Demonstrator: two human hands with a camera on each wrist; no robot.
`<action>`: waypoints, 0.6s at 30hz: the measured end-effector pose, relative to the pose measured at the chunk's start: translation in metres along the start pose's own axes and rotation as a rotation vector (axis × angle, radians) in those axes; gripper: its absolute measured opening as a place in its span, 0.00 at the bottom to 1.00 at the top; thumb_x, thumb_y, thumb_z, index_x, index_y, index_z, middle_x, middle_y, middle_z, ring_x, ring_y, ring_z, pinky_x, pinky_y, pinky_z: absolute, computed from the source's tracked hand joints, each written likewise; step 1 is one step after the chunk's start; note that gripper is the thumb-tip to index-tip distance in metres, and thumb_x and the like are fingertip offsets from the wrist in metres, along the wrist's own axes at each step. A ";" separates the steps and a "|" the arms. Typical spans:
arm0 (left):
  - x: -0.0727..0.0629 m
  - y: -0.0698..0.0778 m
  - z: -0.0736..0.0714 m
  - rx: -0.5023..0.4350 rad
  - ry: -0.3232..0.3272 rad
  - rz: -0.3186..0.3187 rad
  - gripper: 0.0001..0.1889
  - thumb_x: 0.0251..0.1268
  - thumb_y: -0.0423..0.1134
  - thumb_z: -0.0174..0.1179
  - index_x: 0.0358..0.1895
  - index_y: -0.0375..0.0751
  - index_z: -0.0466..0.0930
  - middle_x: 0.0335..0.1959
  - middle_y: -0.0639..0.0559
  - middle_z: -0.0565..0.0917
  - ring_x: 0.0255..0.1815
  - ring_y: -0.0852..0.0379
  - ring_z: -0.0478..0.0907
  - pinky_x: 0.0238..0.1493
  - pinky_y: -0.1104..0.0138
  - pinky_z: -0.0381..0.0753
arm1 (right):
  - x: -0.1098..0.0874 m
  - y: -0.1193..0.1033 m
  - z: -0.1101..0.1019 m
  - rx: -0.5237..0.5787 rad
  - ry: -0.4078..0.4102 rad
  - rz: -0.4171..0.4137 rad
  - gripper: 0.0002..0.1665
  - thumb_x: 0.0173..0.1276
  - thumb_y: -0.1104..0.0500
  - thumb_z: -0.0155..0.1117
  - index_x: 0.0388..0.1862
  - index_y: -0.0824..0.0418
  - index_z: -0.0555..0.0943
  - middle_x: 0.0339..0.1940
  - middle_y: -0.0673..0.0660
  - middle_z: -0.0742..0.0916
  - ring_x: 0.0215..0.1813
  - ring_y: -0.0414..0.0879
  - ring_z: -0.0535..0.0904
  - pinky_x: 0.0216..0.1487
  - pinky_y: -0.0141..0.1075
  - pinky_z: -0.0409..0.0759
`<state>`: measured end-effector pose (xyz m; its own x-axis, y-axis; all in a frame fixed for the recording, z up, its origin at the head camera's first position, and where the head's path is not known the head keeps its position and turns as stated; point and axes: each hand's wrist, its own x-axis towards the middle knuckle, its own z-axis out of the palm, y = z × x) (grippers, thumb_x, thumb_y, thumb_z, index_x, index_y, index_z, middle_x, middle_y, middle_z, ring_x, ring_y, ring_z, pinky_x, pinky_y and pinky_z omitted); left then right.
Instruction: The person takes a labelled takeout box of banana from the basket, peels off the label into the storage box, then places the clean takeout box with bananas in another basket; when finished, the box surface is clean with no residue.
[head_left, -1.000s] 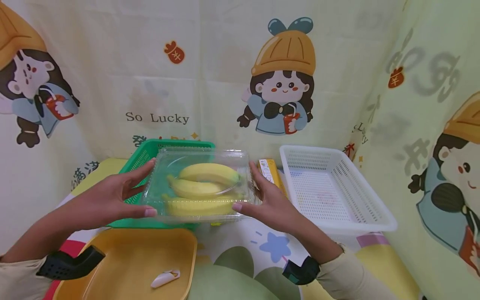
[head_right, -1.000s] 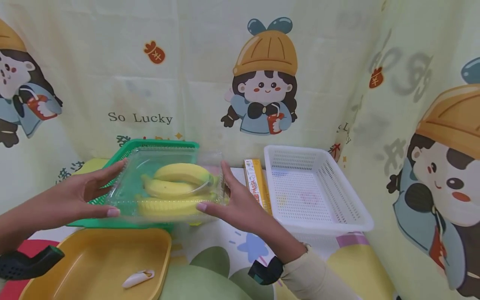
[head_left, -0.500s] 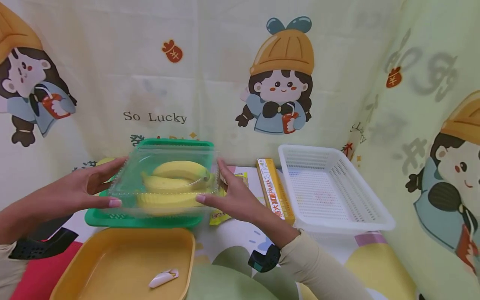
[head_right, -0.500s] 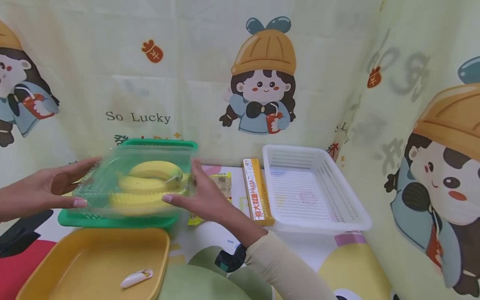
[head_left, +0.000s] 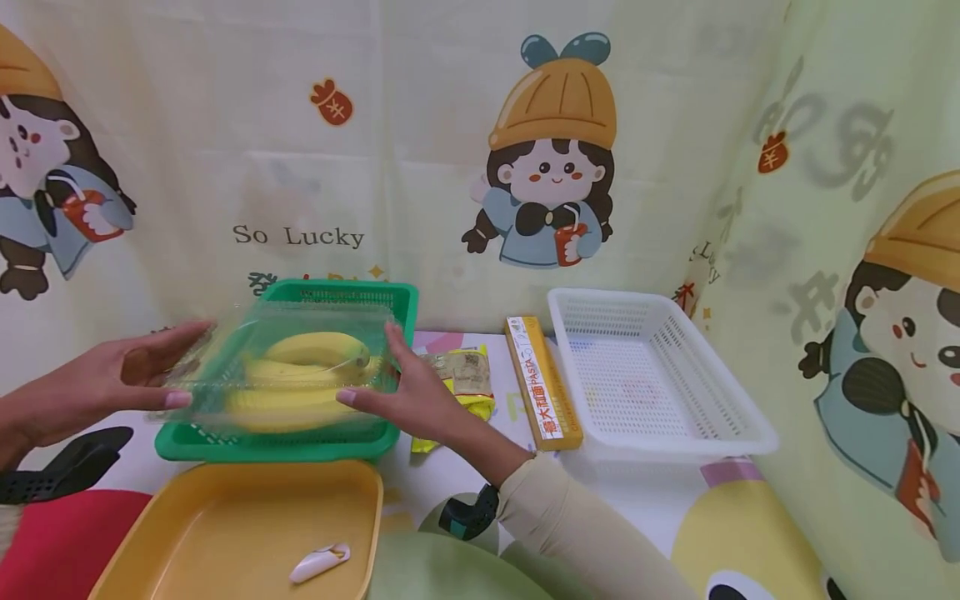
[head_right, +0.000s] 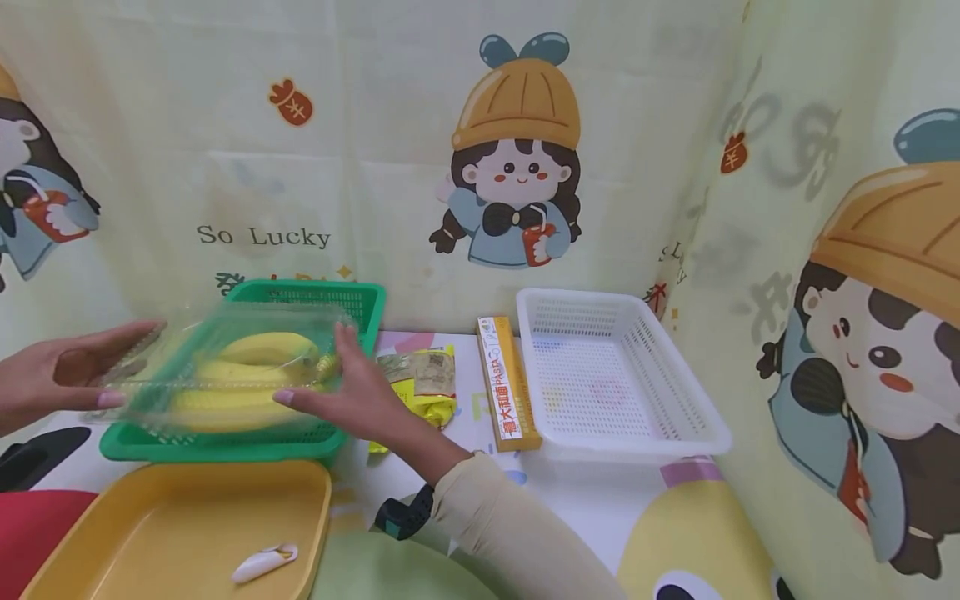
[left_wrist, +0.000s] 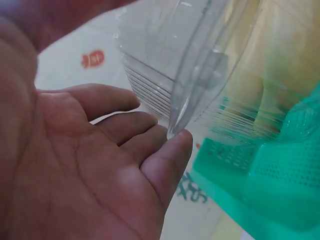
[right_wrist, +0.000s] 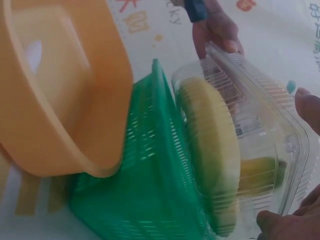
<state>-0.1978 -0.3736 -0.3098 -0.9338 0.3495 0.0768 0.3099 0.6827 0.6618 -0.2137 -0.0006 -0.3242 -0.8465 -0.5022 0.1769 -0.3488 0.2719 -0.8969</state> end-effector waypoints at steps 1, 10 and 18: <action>0.000 -0.003 0.002 -0.010 0.003 -0.001 0.46 0.66 0.37 0.60 0.79 0.58 0.40 0.78 0.43 0.48 0.67 0.35 0.56 0.46 0.32 0.72 | 0.001 0.002 0.001 -0.009 -0.006 0.004 0.60 0.62 0.41 0.69 0.81 0.50 0.41 0.79 0.43 0.47 0.71 0.50 0.66 0.55 0.31 0.75; 0.003 -0.023 0.016 -0.057 0.028 -0.015 0.43 0.69 0.37 0.58 0.80 0.55 0.42 0.77 0.45 0.52 0.63 0.67 0.62 0.46 0.43 0.79 | 0.005 0.016 0.006 -0.114 -0.079 0.033 0.60 0.64 0.39 0.65 0.81 0.53 0.39 0.80 0.45 0.47 0.77 0.46 0.50 0.69 0.45 0.62; 0.009 -0.008 0.029 -0.030 0.029 -0.056 0.47 0.66 0.44 0.62 0.78 0.40 0.40 0.72 0.28 0.57 0.63 0.23 0.62 0.41 0.50 0.83 | 0.005 0.022 0.007 -0.146 -0.090 0.054 0.61 0.64 0.39 0.65 0.80 0.55 0.39 0.80 0.48 0.46 0.78 0.41 0.41 0.73 0.46 0.52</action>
<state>-0.2039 -0.3575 -0.3361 -0.9545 0.2923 0.0597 0.2516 0.6811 0.6876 -0.2226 -0.0034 -0.3456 -0.8285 -0.5532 0.0871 -0.3639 0.4137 -0.8345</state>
